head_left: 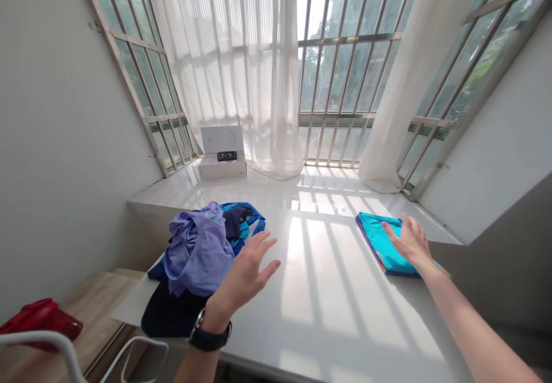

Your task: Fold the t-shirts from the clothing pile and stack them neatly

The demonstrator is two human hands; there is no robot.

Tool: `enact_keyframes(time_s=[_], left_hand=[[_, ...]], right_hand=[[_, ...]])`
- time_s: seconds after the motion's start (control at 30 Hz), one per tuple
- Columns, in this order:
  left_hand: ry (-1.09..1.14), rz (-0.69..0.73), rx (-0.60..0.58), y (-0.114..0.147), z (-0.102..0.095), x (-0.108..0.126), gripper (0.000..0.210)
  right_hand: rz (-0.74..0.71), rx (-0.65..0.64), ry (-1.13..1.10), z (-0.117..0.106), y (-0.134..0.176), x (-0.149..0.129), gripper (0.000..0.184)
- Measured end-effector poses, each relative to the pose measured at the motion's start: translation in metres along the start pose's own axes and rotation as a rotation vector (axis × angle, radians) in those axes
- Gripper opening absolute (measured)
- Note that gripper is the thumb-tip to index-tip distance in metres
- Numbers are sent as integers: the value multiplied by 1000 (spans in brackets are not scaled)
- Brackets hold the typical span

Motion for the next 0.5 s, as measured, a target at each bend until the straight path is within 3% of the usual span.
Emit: enact_keyframes(time_s=[0.07, 0.13, 0.2, 0.33, 0.5], left_hand=[[-82, -199, 265, 35, -35, -47, 37], [-293, -360, 505, 71, -57, -83, 41], [-423, -477, 498, 100, -65, -104, 45], [-450, -506, 400, 126, -63, -109, 27], [-475, -238, 629, 118, -68, -87, 28]], right_hand=[[-94, 103, -144, -7, 22, -34, 89], [-180, 151, -294, -5, 50, -77, 83], [-281, 151, -473, 5, 80, -125, 72], [-472, 127, -665, 34, 129, -213, 41], [-756, -71, -677, 60, 171, -274, 22]])
Point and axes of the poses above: each hand's wrist, its own y-axis away from the middle knuckle, its own z-axis out of the palm, x = y × z, the point moved 2 cm from there along -y, towards the middle knuckle
